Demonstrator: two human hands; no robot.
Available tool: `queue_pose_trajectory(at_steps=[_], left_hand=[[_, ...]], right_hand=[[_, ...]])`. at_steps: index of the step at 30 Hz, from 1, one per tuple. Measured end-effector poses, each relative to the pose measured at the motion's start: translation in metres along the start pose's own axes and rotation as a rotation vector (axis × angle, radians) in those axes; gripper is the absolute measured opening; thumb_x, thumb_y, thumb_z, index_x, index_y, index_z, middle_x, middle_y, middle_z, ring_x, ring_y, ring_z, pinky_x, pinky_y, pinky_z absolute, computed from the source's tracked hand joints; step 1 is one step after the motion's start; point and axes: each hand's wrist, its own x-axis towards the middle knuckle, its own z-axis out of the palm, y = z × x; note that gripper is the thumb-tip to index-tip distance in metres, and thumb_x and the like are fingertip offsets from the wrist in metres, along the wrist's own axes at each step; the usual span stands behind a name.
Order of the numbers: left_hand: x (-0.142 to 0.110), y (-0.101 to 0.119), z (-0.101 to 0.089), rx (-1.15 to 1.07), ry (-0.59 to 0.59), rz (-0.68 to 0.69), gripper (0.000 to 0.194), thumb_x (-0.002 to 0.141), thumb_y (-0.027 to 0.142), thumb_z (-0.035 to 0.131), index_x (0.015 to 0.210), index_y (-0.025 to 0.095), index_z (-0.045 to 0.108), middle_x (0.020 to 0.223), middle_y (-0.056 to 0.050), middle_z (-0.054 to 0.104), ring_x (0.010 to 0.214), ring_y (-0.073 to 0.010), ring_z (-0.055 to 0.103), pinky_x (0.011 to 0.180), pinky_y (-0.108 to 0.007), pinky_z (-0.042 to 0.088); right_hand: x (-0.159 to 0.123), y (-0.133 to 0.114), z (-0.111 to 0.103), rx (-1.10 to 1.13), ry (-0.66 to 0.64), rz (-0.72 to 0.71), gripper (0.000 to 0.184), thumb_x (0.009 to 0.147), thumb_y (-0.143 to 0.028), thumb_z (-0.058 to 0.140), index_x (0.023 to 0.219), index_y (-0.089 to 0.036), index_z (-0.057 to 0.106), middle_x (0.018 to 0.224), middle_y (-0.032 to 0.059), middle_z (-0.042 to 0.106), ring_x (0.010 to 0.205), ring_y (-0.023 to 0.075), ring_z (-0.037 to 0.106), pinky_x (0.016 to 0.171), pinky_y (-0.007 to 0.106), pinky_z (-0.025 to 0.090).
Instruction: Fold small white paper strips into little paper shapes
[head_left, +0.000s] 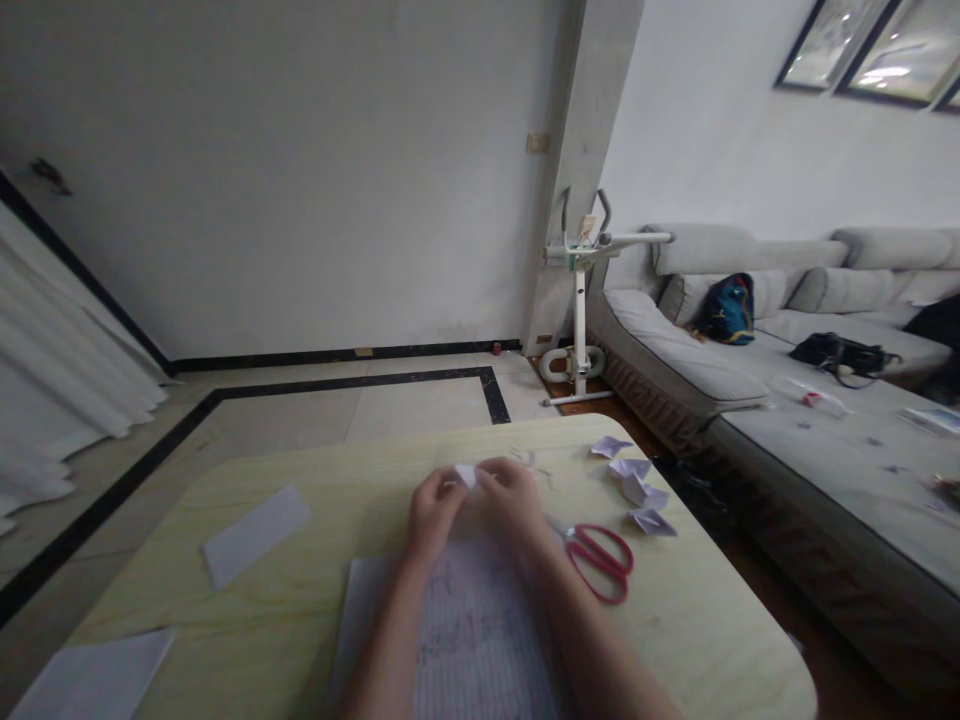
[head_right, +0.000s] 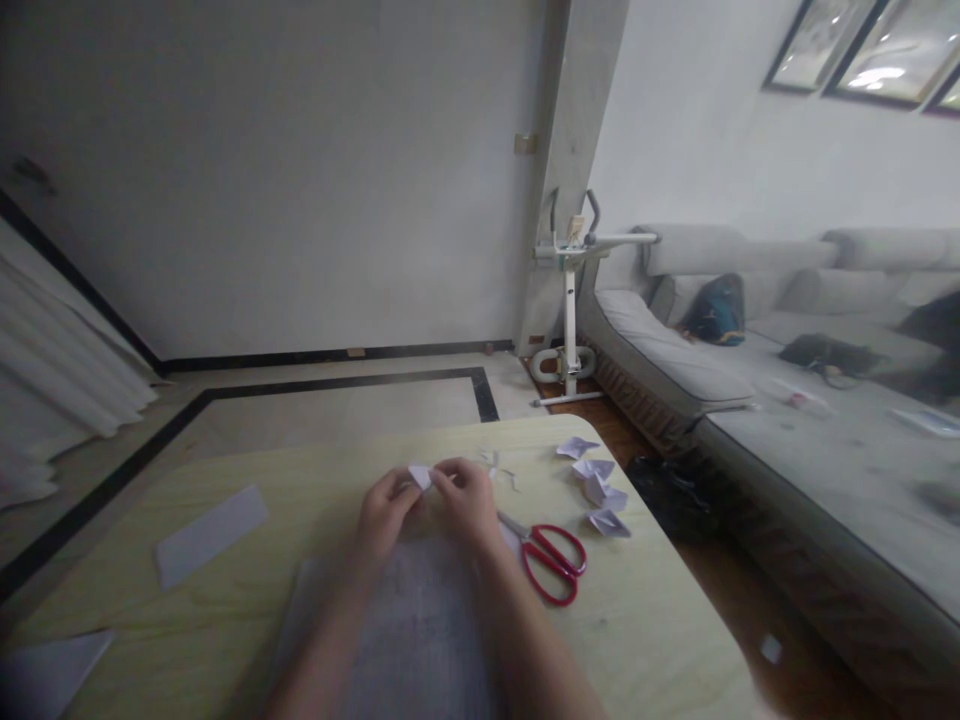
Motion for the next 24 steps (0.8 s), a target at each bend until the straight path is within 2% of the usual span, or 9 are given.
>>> queue_pose_trajectory(at_steps=[10,16,21,24], left_hand=[[-0.005,0.004,-0.004,-0.082,-0.047,-0.007,0.024,0.071,0.031,0.058,0.084,0.015,0.068,0.059,0.001,0.057,0.055,-0.0113,0.049,0.052,-0.021,0.037],[-0.006,0.007,-0.004,0.006,-0.102,-0.014,0.027,0.070,0.032,0.059,0.089,0.015,0.067,0.060,0.003,0.056,0.052,-0.0094,0.044,0.049,-0.020,0.033],[-0.004,0.005,-0.007,0.045,-0.163,0.002,0.020,0.072,0.030,0.058,0.082,0.014,0.065,0.054,0.005,0.047,0.049,-0.0080,0.038,0.046,-0.019,0.029],[-0.003,0.004,-0.008,0.053,-0.201,0.012,0.020,0.072,0.029,0.058,0.083,0.014,0.064,0.057,0.005,0.048,0.050,-0.0079,0.039,0.047,-0.018,0.029]], right_hand=[[0.001,0.000,-0.002,0.073,-0.055,0.003,0.014,0.074,-0.027,0.059,0.074,-0.015,0.066,0.069,0.0030,0.066,0.065,0.0145,0.060,0.062,0.025,0.046],[0.002,0.004,-0.007,-0.017,-0.086,-0.023,0.015,0.073,-0.028,0.059,0.078,-0.015,0.066,0.068,0.0026,0.065,0.062,0.0129,0.057,0.057,0.023,0.044],[0.003,0.004,-0.013,-0.053,-0.164,-0.035,0.021,0.071,-0.023,0.059,0.090,-0.017,0.065,0.069,0.0005,0.063,0.059,0.0109,0.055,0.055,0.021,0.042],[0.002,0.002,-0.014,-0.052,-0.187,-0.027,0.021,0.070,-0.021,0.058,0.090,-0.018,0.065,0.069,-0.0001,0.063,0.058,0.0103,0.054,0.054,0.020,0.042]])
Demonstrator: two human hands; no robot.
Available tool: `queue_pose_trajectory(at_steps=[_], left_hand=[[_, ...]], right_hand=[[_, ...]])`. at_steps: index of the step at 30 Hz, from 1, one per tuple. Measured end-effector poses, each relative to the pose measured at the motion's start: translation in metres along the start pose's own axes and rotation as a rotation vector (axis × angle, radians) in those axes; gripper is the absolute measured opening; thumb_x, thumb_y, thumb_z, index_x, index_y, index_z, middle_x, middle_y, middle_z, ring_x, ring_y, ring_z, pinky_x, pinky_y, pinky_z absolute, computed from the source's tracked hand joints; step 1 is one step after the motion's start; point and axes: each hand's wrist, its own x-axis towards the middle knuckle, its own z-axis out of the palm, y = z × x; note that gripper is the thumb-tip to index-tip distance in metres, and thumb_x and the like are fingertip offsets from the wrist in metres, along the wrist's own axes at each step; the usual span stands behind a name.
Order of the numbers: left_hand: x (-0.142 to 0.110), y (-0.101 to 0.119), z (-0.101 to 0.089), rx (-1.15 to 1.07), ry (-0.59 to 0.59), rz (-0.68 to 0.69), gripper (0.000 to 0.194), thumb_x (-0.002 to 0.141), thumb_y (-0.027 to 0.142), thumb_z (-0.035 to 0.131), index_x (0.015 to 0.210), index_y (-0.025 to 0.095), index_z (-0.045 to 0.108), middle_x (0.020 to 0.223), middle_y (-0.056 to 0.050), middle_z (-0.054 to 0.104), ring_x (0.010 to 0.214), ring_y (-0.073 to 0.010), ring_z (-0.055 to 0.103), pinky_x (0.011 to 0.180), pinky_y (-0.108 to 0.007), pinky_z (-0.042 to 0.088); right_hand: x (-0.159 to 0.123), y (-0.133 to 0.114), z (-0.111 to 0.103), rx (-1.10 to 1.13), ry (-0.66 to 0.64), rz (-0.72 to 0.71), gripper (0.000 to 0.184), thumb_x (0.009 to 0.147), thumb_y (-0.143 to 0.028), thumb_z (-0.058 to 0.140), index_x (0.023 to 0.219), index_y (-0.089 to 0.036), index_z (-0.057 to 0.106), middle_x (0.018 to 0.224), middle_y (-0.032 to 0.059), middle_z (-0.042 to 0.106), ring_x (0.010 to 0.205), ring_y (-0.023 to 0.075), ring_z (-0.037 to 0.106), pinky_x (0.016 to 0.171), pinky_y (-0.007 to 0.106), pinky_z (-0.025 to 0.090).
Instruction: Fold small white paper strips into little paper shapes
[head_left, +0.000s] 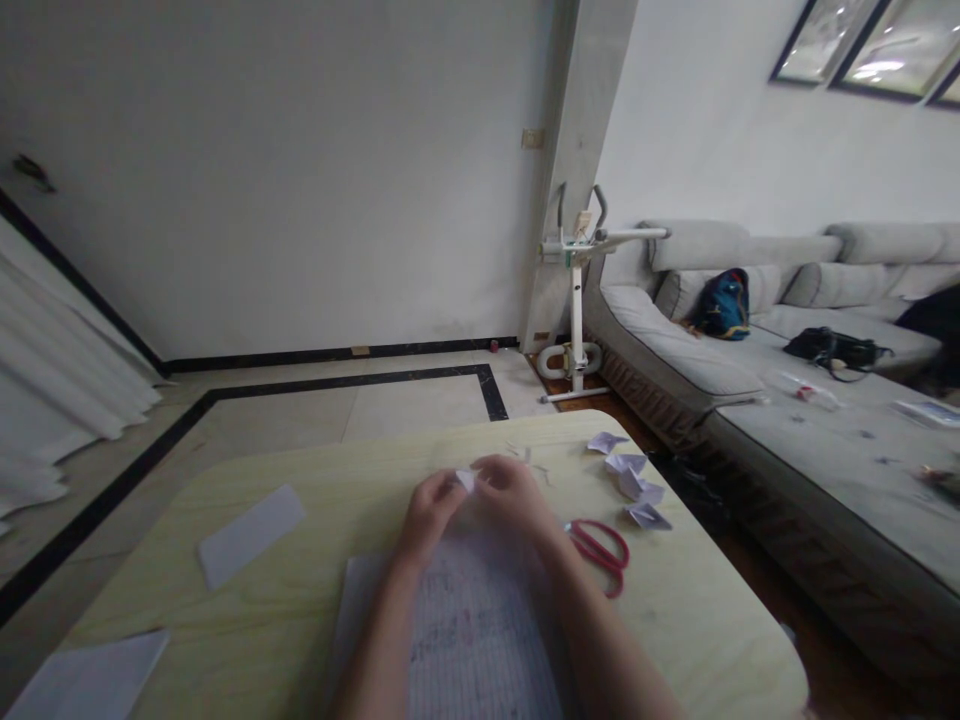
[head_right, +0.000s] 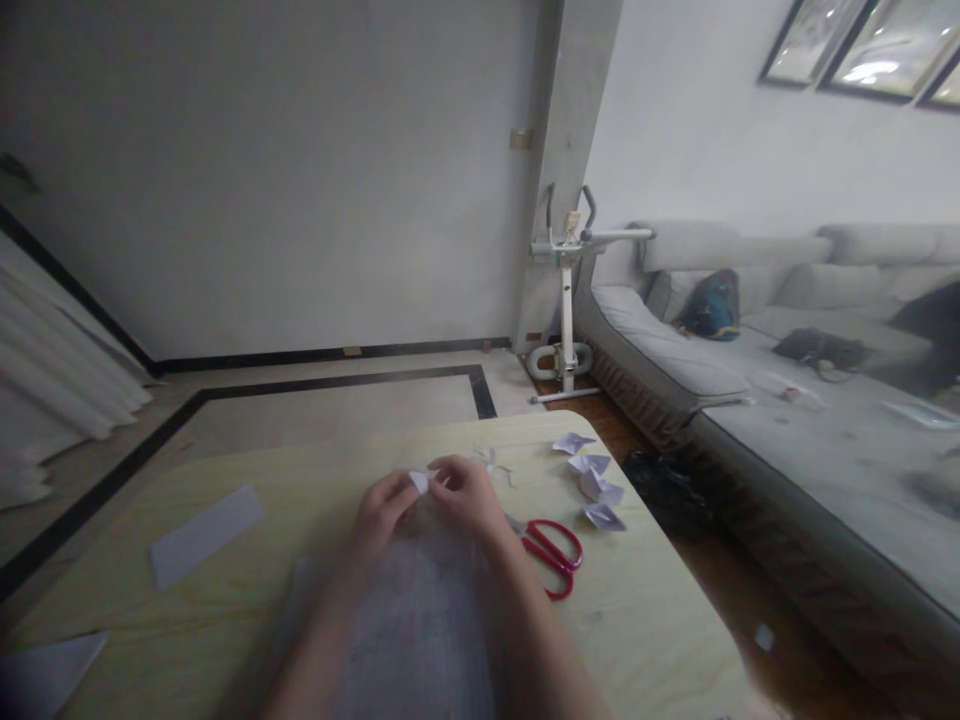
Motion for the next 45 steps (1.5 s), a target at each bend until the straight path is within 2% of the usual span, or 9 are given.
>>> queue_pose_trajectory(at_steps=[7,16,20,23,26,32,35,39,45], left_hand=[[-0.001,-0.001,-0.001,-0.043,-0.037,-0.031,0.019,0.071,0.029,0.058,0.083,0.015,0.062,0.054,0.006,0.043,0.048,-0.0072,0.036,0.044,-0.018,0.026],[-0.001,-0.004,0.001,-0.128,-0.018,-0.008,0.020,0.074,0.032,0.056,0.079,0.014,0.064,0.059,0.003,0.051,0.052,-0.0085,0.044,0.048,-0.019,0.033],[0.002,-0.008,0.004,-0.204,0.054,-0.017,0.024,0.074,0.032,0.055,0.087,0.015,0.065,0.077,-0.002,0.062,0.065,-0.0120,0.055,0.054,-0.020,0.040],[0.002,-0.007,0.005,-0.251,0.034,-0.017,0.026,0.074,0.031,0.055,0.093,0.016,0.065,0.091,-0.005,0.064,0.075,-0.0153,0.058,0.061,-0.023,0.045],[0.002,-0.007,0.006,-0.297,0.014,-0.050,0.028,0.072,0.030,0.058,0.093,0.014,0.065,0.086,-0.006,0.064,0.065,-0.0136,0.057,0.057,-0.024,0.046],[0.004,-0.010,0.006,-0.415,0.105,-0.087,0.026,0.068,0.027,0.064,0.090,0.015,0.063,0.076,-0.001,0.062,0.061,-0.0101,0.056,0.056,-0.021,0.044],[0.007,-0.010,0.005,-0.304,0.203,-0.033,0.024,0.067,0.029,0.065,0.086,0.014,0.063,0.075,-0.002,0.063,0.062,-0.0111,0.057,0.057,-0.022,0.045],[0.009,-0.012,0.003,-0.053,0.350,0.064,0.023,0.070,0.031,0.062,0.085,0.015,0.062,0.071,-0.002,0.063,0.060,-0.0126,0.057,0.057,-0.024,0.046],[0.008,-0.019,0.004,0.215,0.398,0.228,0.019,0.076,0.029,0.055,0.089,0.017,0.061,0.088,-0.008,0.065,0.083,-0.0198,0.062,0.077,-0.032,0.049]], right_hand=[[-0.002,-0.006,-0.002,0.074,-0.049,0.069,0.025,0.069,-0.025,0.063,0.093,-0.017,0.065,0.070,-0.0001,0.063,0.059,0.0106,0.055,0.055,0.021,0.043],[-0.002,-0.002,-0.005,0.135,-0.072,0.068,0.027,0.070,-0.030,0.064,0.094,-0.018,0.065,0.075,0.0010,0.065,0.067,0.0130,0.059,0.061,0.023,0.045],[-0.001,-0.005,-0.003,0.140,-0.056,0.060,0.022,0.072,-0.031,0.062,0.089,-0.016,0.066,0.074,0.0020,0.066,0.068,0.0141,0.060,0.061,0.024,0.045],[-0.001,-0.004,-0.001,0.108,-0.011,0.081,0.018,0.072,-0.029,0.061,0.084,-0.016,0.066,0.071,0.0019,0.066,0.067,0.0144,0.059,0.060,0.024,0.045],[0.000,-0.001,0.001,0.084,0.020,0.108,0.018,0.072,-0.030,0.061,0.081,-0.015,0.066,0.069,0.0021,0.066,0.065,0.0148,0.059,0.058,0.024,0.044],[0.002,0.006,0.001,0.054,0.064,0.054,0.020,0.074,-0.026,0.057,0.089,-0.017,0.066,0.075,0.0030,0.066,0.068,0.0146,0.059,0.062,0.025,0.045],[0.001,0.006,0.001,0.056,0.093,-0.010,0.021,0.076,-0.022,0.053,0.092,-0.018,0.065,0.078,0.0027,0.065,0.069,0.0135,0.059,0.063,0.024,0.045],[-0.002,-0.002,0.006,0.050,0.074,-0.026,0.025,0.075,-0.029,0.056,0.097,-0.018,0.062,0.077,0.0016,0.064,0.063,0.0117,0.057,0.059,0.023,0.045],[-0.005,-0.009,0.015,-0.027,0.043,0.030,0.025,0.073,-0.030,0.059,0.095,-0.017,0.063,0.076,0.0027,0.066,0.056,0.0106,0.056,0.052,0.021,0.043]])
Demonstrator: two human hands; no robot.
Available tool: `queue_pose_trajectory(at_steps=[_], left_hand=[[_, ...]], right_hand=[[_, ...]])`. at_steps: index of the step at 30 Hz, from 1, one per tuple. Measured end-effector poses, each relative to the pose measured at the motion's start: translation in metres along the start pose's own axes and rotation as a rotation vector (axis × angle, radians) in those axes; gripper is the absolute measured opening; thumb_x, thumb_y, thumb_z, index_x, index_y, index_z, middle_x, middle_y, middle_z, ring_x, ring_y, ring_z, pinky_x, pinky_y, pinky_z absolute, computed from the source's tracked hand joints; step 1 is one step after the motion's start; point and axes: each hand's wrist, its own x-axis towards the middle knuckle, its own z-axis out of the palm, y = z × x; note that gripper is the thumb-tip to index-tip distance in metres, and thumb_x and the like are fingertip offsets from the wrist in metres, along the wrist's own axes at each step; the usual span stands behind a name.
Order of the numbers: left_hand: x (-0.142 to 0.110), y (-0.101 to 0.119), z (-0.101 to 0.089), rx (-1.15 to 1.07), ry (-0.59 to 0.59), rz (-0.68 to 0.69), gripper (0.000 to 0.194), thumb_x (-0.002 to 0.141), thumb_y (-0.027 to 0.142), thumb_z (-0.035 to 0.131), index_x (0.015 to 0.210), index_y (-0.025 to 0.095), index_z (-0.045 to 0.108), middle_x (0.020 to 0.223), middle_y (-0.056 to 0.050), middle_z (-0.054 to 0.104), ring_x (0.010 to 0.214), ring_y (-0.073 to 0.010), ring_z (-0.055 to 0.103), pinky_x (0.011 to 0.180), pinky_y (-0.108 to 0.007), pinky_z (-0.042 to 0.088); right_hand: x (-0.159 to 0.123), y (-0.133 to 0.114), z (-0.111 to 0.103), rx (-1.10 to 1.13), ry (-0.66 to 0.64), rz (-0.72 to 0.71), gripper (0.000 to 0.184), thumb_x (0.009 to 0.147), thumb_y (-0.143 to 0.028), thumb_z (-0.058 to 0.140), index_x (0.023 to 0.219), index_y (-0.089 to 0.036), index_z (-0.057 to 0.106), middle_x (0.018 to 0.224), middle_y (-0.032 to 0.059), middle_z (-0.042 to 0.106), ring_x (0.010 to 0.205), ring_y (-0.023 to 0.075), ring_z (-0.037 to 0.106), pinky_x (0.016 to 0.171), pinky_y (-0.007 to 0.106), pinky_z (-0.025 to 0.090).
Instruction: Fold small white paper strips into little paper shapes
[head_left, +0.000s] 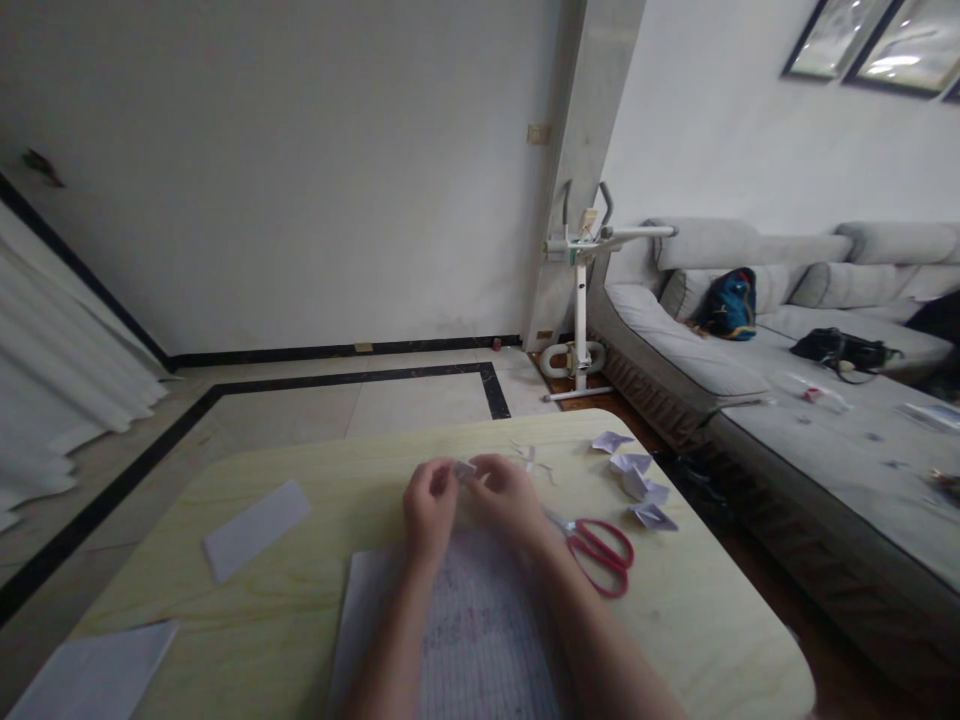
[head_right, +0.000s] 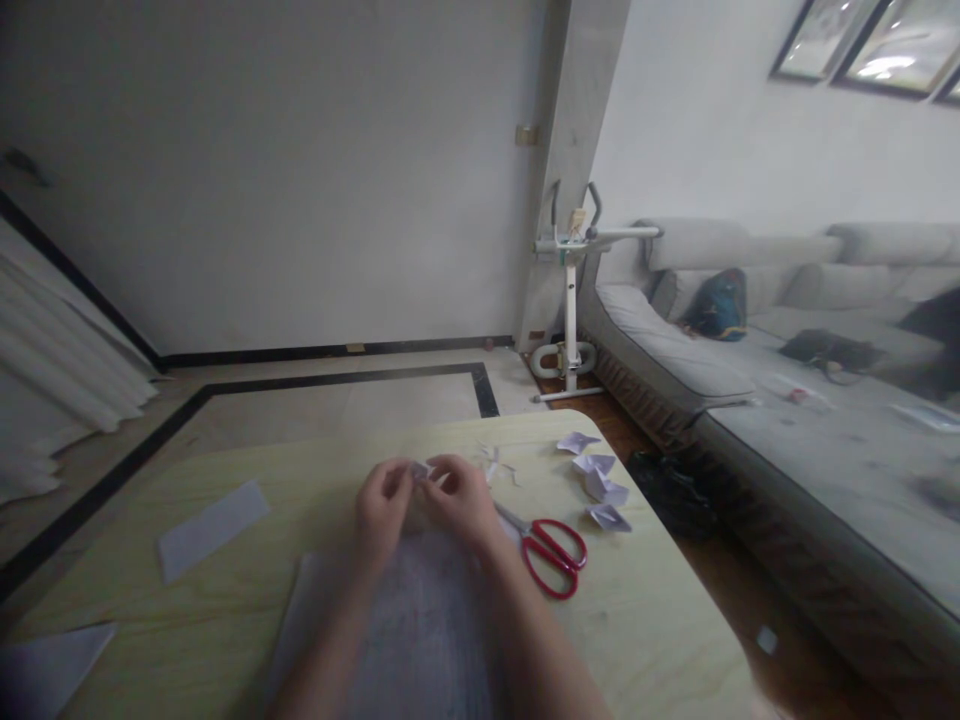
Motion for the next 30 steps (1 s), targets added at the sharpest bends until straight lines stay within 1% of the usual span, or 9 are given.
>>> queue_pose_trajectory(at_steps=[2,6,11,13,17,23,30], left_hand=[[-0.001,0.000,0.001,0.044,0.001,0.024,0.019,0.076,0.029,0.055,0.090,0.017,0.061,0.089,-0.008,0.065,0.084,-0.0200,0.062,0.076,-0.032,0.049],[-0.002,0.004,0.001,0.089,-0.014,0.059,0.020,0.076,0.029,0.055,0.092,0.017,0.062,0.089,-0.007,0.065,0.083,-0.0193,0.061,0.075,-0.030,0.049],[-0.003,0.001,0.001,0.095,-0.080,0.043,0.021,0.079,0.030,0.052,0.091,0.017,0.062,0.090,-0.007,0.065,0.080,-0.0190,0.061,0.074,-0.030,0.048],[-0.003,0.000,0.001,0.093,-0.097,0.041,0.021,0.079,0.030,0.051,0.092,0.017,0.062,0.090,-0.007,0.066,0.081,-0.0191,0.061,0.074,-0.030,0.048],[-0.003,0.001,0.001,0.111,-0.082,0.058,0.019,0.078,0.030,0.053,0.088,0.017,0.063,0.087,-0.007,0.066,0.081,-0.0195,0.061,0.074,-0.029,0.047],[-0.003,0.006,0.001,0.115,-0.091,0.068,0.019,0.077,0.030,0.054,0.087,0.018,0.064,0.086,-0.007,0.066,0.079,-0.0195,0.061,0.073,-0.029,0.047],[-0.004,0.006,0.001,0.107,-0.092,0.089,0.018,0.077,0.030,0.054,0.086,0.018,0.065,0.085,-0.006,0.066,0.079,-0.0189,0.060,0.072,-0.028,0.047]], right_hand=[[0.001,0.002,0.001,-0.009,0.018,-0.003,0.021,0.076,-0.026,0.055,0.092,-0.017,0.065,0.079,0.0041,0.067,0.060,0.0121,0.058,0.056,0.023,0.045],[0.003,0.007,0.001,0.033,0.036,-0.024,0.023,0.078,-0.022,0.051,0.092,-0.017,0.067,0.086,0.0060,0.069,0.074,0.0162,0.063,0.068,0.028,0.048],[0.004,0.010,0.001,0.081,0.039,-0.024,0.025,0.078,-0.022,0.051,0.095,-0.016,0.067,0.089,0.0067,0.070,0.081,0.0184,0.064,0.074,0.030,0.049],[0.004,0.012,0.002,0.064,0.044,-0.020,0.025,0.078,-0.022,0.050,0.096,-0.016,0.067,0.090,0.0069,0.070,0.081,0.0184,0.064,0.074,0.031,0.049],[0.004,0.013,0.002,-0.012,0.072,0.009,0.028,0.077,-0.021,0.051,0.101,-0.017,0.065,0.092,0.0072,0.069,0.080,0.0181,0.063,0.074,0.031,0.048],[0.002,0.009,0.001,-0.079,0.088,0.010,0.031,0.075,-0.017,0.049,0.101,-0.018,0.065,0.092,0.0061,0.068,0.080,0.0174,0.061,0.074,0.030,0.047],[0.002,0.004,-0.002,-0.090,0.095,0.002,0.023,0.077,-0.022,0.052,0.091,-0.018,0.068,0.084,0.0061,0.070,0.068,0.0161,0.061,0.064,0.026,0.047]])
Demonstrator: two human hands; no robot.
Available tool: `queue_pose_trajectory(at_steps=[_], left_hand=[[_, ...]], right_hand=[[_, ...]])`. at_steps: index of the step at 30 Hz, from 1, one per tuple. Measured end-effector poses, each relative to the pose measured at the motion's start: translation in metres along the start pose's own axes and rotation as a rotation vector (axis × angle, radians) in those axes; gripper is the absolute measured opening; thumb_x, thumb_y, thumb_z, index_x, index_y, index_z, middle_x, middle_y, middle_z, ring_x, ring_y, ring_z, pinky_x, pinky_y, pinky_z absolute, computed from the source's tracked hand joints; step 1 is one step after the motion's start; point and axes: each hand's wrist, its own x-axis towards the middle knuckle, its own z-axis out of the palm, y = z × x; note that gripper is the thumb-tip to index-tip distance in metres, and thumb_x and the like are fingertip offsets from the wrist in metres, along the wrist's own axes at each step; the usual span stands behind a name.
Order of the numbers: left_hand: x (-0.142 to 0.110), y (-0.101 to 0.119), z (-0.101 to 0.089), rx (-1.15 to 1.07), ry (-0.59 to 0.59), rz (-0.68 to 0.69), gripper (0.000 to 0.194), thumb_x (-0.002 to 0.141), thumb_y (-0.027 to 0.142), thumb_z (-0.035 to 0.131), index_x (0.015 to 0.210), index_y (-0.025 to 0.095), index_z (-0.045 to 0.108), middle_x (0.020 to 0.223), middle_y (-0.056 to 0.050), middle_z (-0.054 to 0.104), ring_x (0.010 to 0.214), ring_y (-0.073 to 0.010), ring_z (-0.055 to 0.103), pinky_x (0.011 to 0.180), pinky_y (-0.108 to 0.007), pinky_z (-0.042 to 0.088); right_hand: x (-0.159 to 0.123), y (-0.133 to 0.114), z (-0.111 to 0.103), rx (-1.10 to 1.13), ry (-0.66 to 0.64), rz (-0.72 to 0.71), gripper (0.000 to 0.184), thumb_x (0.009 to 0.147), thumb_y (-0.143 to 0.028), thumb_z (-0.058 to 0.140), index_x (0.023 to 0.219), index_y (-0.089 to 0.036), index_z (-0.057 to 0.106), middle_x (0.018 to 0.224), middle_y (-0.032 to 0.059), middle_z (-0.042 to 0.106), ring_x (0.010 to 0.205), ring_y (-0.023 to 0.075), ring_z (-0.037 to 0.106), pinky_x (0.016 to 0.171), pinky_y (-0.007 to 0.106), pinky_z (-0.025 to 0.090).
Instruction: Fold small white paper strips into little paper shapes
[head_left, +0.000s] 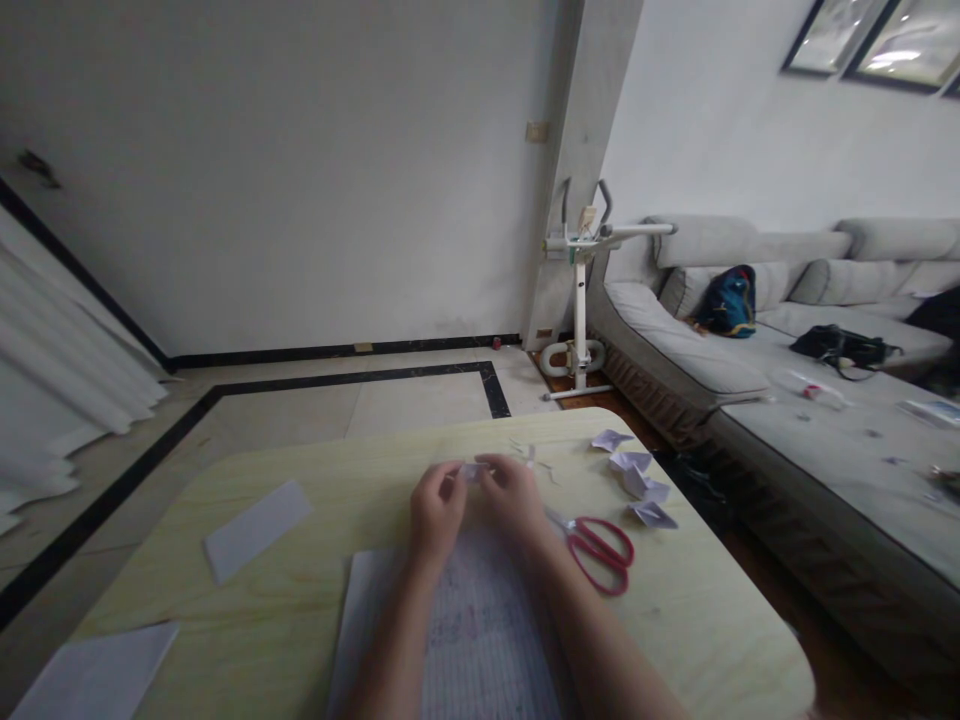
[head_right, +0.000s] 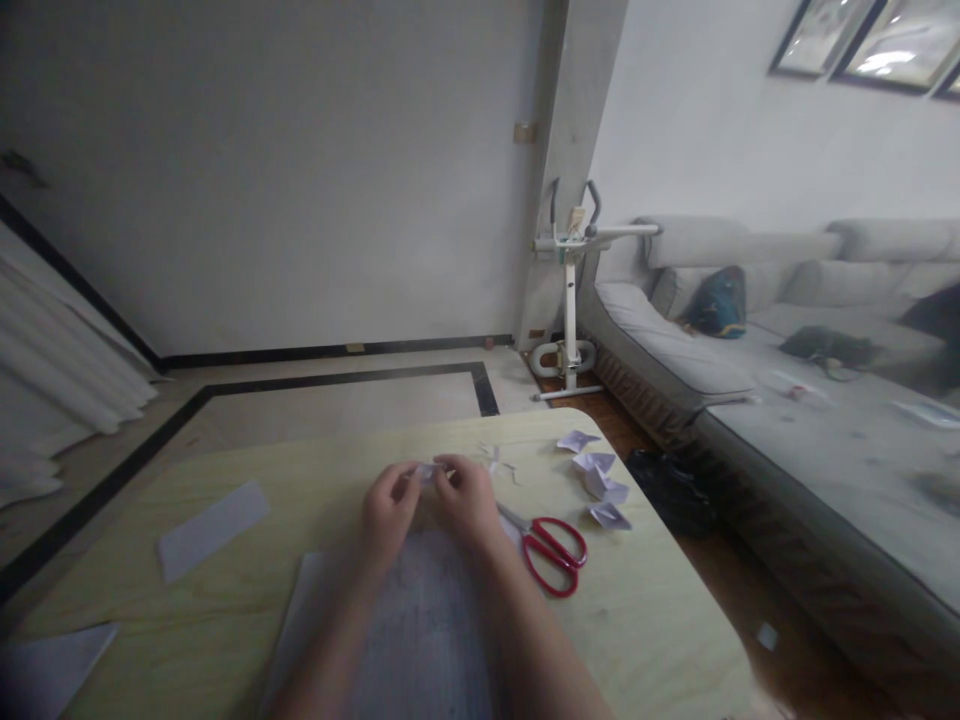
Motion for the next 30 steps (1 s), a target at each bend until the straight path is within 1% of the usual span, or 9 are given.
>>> queue_pose_trajectory(at_steps=[3,10,16,18,21,23,26,30], left_hand=[[-0.0001,-0.0007,0.0003,0.012,-0.006,0.011,0.018,0.078,0.030,0.053,0.087,0.018,0.064,0.085,-0.006,0.066,0.078,-0.0184,0.060,0.071,-0.027,0.046],[0.0005,0.0003,0.0007,0.002,0.023,0.007,0.019,0.076,0.032,0.055,0.086,0.019,0.065,0.085,-0.006,0.066,0.078,-0.0192,0.060,0.071,-0.028,0.046],[0.0009,-0.0032,0.0012,-0.010,0.051,-0.040,0.023,0.075,0.035,0.057,0.089,0.019,0.065,0.086,-0.007,0.068,0.075,-0.0186,0.062,0.070,-0.027,0.048],[0.0002,-0.0039,0.0011,-0.036,0.046,-0.068,0.026,0.077,0.037,0.055,0.093,0.018,0.064,0.088,-0.007,0.068,0.074,-0.0184,0.063,0.069,-0.027,0.048],[-0.0009,-0.0038,0.0000,-0.111,0.048,-0.141,0.033,0.082,0.038,0.046,0.102,0.017,0.061,0.092,-0.008,0.067,0.072,-0.0175,0.063,0.065,-0.027,0.049],[-0.0015,-0.0030,-0.0013,-0.134,0.039,-0.170,0.034,0.084,0.038,0.042,0.103,0.016,0.060,0.090,-0.008,0.066,0.068,-0.0165,0.062,0.062,-0.026,0.049],[-0.0020,-0.0011,-0.0033,-0.110,-0.001,-0.167,0.033,0.083,0.037,0.043,0.100,0.016,0.062,0.085,-0.006,0.066,0.066,-0.0162,0.061,0.061,-0.026,0.048],[-0.0023,0.0016,-0.0035,-0.072,-0.047,-0.124,0.031,0.078,0.036,0.051,0.098,0.017,0.063,0.086,-0.006,0.068,0.074,-0.0187,0.062,0.066,-0.026,0.048]], right_hand=[[0.0003,0.0008,-0.0002,-0.012,0.008,-0.001,0.022,0.077,-0.023,0.052,0.089,-0.017,0.069,0.081,0.0057,0.070,0.065,0.0158,0.061,0.061,0.026,0.046],[-0.0001,0.0031,-0.0015,-0.101,-0.009,-0.052,0.022,0.079,-0.025,0.053,0.091,-0.020,0.069,0.085,0.0051,0.071,0.064,0.0152,0.060,0.063,0.026,0.046],[-0.0010,0.0008,-0.0046,-0.233,0.016,-0.124,0.019,0.080,-0.028,0.054,0.085,-0.023,0.071,0.076,0.0042,0.069,0.064,0.0151,0.058,0.062,0.024,0.041],[-0.0014,0.0002,-0.0056,-0.244,0.027,-0.136,0.020,0.082,-0.029,0.052,0.084,-0.023,0.071,0.076,0.0045,0.068,0.067,0.0157,0.058,0.064,0.024,0.040],[-0.0020,0.0001,-0.0067,-0.260,0.055,-0.133,0.022,0.083,-0.030,0.050,0.083,-0.024,0.072,0.076,0.0046,0.068,0.067,0.0160,0.058,0.064,0.025,0.039],[-0.0024,0.0002,-0.0073,-0.258,0.069,-0.129,0.023,0.084,-0.032,0.050,0.085,-0.025,0.072,0.075,0.0044,0.068,0.065,0.0159,0.058,0.063,0.025,0.038],[-0.0028,0.0001,-0.0077,-0.269,0.079,-0.133,0.024,0.084,-0.032,0.049,0.086,-0.025,0.072,0.077,0.0042,0.069,0.065,0.0159,0.058,0.063,0.025,0.038],[-0.0024,-0.0002,-0.0075,-0.317,0.086,-0.147,0.024,0.084,-0.032,0.050,0.086,-0.025,0.072,0.076,0.0045,0.069,0.067,0.0164,0.059,0.063,0.025,0.038]])
